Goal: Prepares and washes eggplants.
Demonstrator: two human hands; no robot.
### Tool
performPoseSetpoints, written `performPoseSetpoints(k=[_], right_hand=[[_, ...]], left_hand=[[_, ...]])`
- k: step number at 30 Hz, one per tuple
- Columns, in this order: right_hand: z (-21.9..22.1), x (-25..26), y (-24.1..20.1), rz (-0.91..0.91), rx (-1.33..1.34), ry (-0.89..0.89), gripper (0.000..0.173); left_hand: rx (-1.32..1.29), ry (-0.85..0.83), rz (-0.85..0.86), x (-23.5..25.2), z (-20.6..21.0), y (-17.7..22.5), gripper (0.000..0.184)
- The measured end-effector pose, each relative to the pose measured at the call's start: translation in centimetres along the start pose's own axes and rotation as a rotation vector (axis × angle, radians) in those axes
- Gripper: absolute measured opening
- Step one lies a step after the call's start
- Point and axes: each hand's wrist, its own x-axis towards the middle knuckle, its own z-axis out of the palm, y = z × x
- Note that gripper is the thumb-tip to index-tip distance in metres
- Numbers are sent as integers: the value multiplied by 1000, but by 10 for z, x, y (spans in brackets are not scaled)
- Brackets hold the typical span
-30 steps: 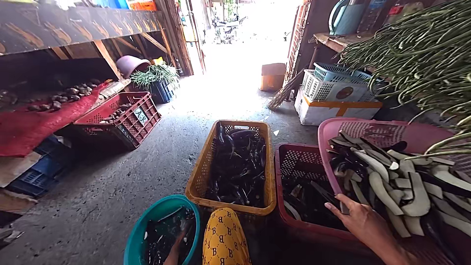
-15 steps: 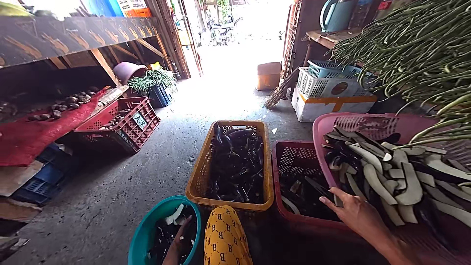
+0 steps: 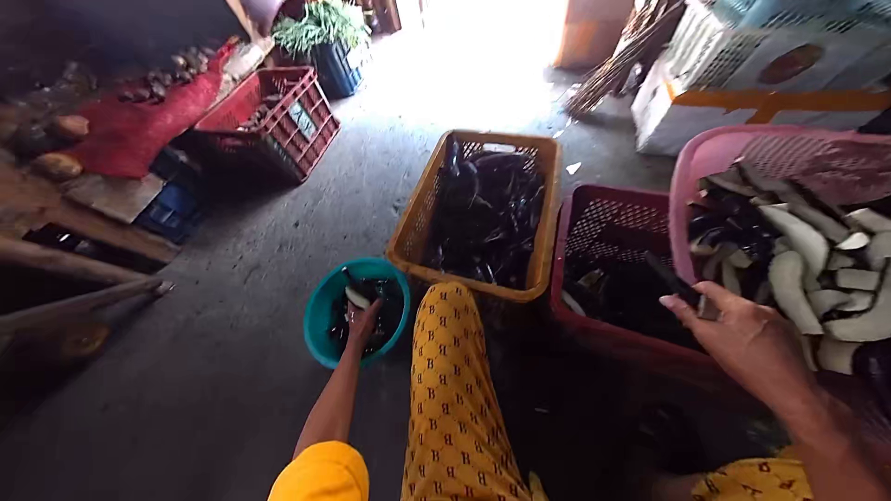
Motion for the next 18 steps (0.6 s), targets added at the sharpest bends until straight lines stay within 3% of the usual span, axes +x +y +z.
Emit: performPoseSetpoints(k=[8,12,18], right_hand=[[-2,0,3,54,-15,-12,45],[-11,-2,-9,20,6,43,41],[-28,-4,-21,104,-2,-31,43]], left_hand=[[4,197,195,13,-9,16,94],[28,209,237,9,-10,38,91],[9,226,255,17,-5,42,90]])
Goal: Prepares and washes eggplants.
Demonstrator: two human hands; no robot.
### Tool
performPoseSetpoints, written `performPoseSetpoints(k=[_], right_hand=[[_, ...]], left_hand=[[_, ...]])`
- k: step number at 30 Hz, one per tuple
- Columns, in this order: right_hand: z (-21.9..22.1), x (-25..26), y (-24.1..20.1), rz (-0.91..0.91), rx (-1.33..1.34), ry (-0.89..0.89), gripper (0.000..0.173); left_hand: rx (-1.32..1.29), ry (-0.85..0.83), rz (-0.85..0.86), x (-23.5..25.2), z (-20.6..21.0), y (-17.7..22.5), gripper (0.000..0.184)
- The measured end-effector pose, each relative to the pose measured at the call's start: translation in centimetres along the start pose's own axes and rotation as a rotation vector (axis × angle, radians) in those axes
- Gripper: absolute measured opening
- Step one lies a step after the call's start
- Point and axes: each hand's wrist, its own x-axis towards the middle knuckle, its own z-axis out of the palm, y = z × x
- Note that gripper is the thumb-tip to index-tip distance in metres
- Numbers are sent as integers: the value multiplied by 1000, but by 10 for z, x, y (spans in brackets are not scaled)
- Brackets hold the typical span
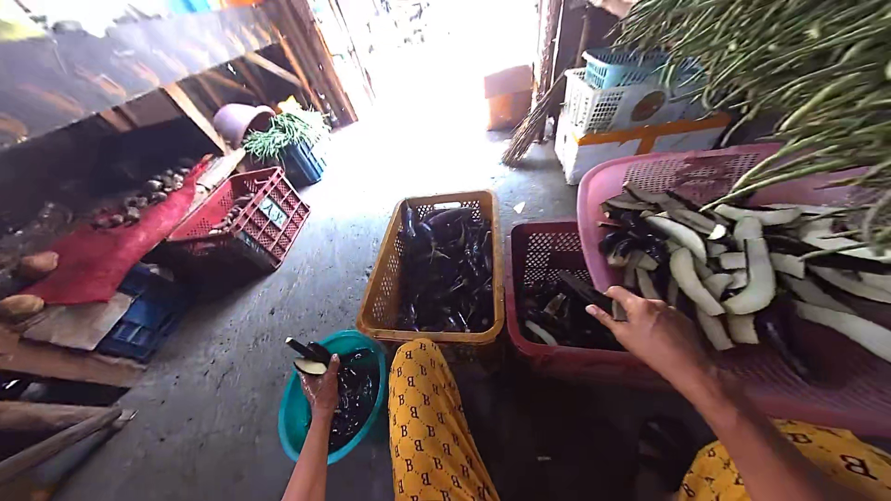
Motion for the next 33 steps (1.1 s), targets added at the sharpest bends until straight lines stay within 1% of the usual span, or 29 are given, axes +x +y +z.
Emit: performPoseSetpoints(k=[2,5,7,8,9,11,13,14,17,18,19,21,22,23,24,25,26,27,29,31,33], right_hand=[[-5,-1,-1,30,-2,-33,44],[-9,-3,-6,27,22,-60,46],[-10,-4,-10,0,60,-66,47],[-10,-5,-13,-19,91,-52,47],[-8,-6,-15,-32,125,-25,46],[-3,-10,-20,-72,219,101,41],[4,-13,-25,-135,310,289,32],[8,-13,-27,-181,349,402,27],[17,-4,-22,-298,439,680,18],[19,0,-17,-326,451,760,17],[20,3,-13,-346,454,831,16],[17,7,-5,-330,464,903,17],[15,7,-2,-304,462,907,17],[13,8,0,-272,457,898,17],[11,7,2,-240,448,877,17],[9,5,3,-215,429,851,18],[7,2,3,-200,405,817,18],[5,0,3,-192,375,776,18],[3,-5,1,-180,315,681,19],[3,-9,1,-171,259,561,23],[-5,-17,-3,-149,209,417,28]], left_hand=[[-14,29,-4,8,5,17,88],[-107,84,33,34,22,62,86],[-258,76,15,49,45,112,84],[-338,36,13,51,61,141,81],[-404,-35,14,49,81,169,76],[-499,-203,4,27,123,226,63],[-561,-435,-45,-10,167,275,38],[-599,-582,-91,-31,187,296,31],[-693,-926,-252,-99,261,350,20],[-709,-1049,-265,-120,288,364,18],[-692,-1173,-286,-142,312,379,22],[-597,-1409,-274,-182,349,411,38],[-526,-1487,-252,-198,359,428,51],[-454,-1530,-228,-209,363,443,65],[-396,-1530,-211,-215,364,454,78],[-363,-1504,-203,-216,363,459,84],[-355,-1465,-184,-212,358,458,83],[-365,-1422,-153,-204,348,453,77],[-400,-1271,-47,-177,316,430,61],[-417,-1088,49,-135,275,388,51],[-374,-905,96,-83,224,326,52]])
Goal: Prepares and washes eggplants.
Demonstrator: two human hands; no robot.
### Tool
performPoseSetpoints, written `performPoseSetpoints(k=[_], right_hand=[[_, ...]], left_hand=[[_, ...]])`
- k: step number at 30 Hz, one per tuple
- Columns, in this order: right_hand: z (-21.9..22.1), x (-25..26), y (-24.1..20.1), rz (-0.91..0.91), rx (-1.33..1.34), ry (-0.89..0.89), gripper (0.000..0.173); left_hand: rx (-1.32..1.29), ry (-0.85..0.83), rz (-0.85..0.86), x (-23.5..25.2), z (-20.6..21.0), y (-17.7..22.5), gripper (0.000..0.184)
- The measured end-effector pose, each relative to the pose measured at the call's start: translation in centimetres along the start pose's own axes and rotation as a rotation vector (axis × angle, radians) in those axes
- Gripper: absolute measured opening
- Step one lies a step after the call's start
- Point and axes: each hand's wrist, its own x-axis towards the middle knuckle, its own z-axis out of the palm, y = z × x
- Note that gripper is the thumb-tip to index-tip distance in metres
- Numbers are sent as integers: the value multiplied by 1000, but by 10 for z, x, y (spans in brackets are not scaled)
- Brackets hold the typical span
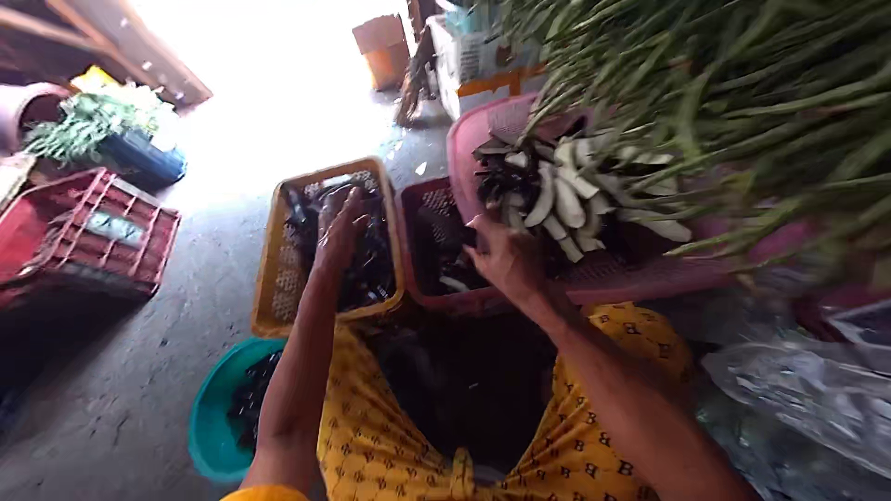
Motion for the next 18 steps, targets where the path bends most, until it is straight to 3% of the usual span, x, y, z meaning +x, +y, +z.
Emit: performPoseSetpoints(k=[2,5,8,12,18], right_hand=[[-8,-4,-4,-15,-36,-110,31],[1,-3,3,-48,-102,-169,35],[15,0,9,-53,-124,-189,45],[39,4,28,-30,-121,-216,50],[59,10,40,7,-176,-270,52]], left_hand=[[154,157,-48,-38,-95,-45,52],[445,338,-338,-117,-223,-117,56],[678,412,-645,-198,-308,-182,73],[722,508,-803,-244,-340,-232,94],[414,724,-927,-200,-300,-272,122]])
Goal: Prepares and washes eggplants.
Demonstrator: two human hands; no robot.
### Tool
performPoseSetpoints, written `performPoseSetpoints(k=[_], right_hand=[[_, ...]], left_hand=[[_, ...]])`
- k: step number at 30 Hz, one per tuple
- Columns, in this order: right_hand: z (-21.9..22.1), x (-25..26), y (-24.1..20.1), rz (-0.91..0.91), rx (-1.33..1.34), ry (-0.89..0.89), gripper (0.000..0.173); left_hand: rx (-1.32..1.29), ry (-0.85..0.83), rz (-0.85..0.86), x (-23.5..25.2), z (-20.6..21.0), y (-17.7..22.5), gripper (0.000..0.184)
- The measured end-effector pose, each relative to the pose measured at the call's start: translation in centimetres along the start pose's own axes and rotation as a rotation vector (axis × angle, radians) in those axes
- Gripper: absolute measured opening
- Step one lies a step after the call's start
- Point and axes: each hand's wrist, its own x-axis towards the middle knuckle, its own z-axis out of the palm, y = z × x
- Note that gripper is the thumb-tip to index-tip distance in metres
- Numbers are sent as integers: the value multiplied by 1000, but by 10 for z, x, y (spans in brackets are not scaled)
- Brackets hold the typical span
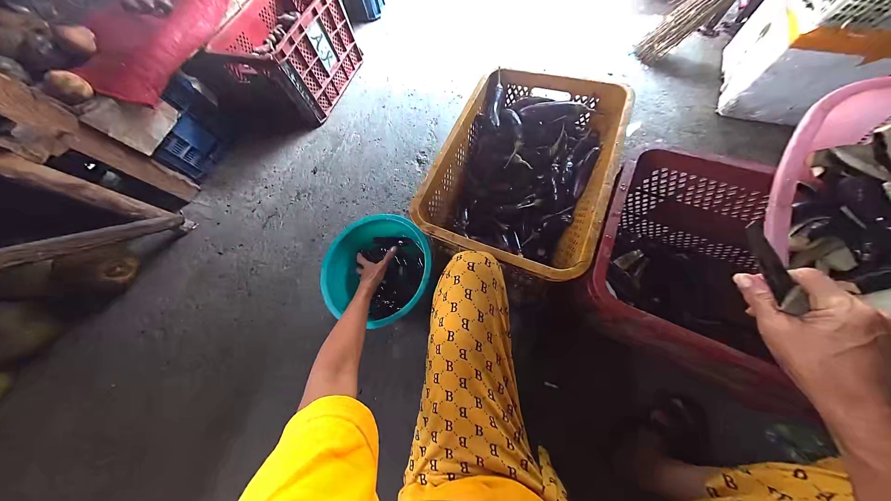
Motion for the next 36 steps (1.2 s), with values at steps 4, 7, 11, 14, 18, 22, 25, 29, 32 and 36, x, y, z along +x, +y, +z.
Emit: performPoseSetpoints(k=[4,7,11,14,18,22,25,29,32,36], right_hand=[[5,1,5,0,-43,-12,55],[5,-1,1,-3,-71,-21,56],[4,-1,-10,-32,-76,-9,48],[1,-2,-23,-43,-79,3,41],[-1,-4,-28,-52,-67,23,37],[-7,-5,-25,-51,-53,60,35],[-13,-8,-26,-37,-31,74,33],[-18,-13,-24,-53,-30,84,31],[-20,-15,-23,-60,-25,108,30],[-19,-17,-19,-75,-10,122,28]], left_hand=[[-26,18,-32,16,48,9,131],[53,-49,-17,24,62,0,123],[115,-176,83,13,73,-11,87],[424,-346,177,-8,70,-6,57],[524,-248,216,-22,61,7,54],[364,-91,185,-22,55,18,70],[226,-16,282,-19,48,7,81],[86,103,447,-32,34,-2,83],[-44,201,555,-38,27,-1,82],[-137,314,707,-51,17,6,82]])
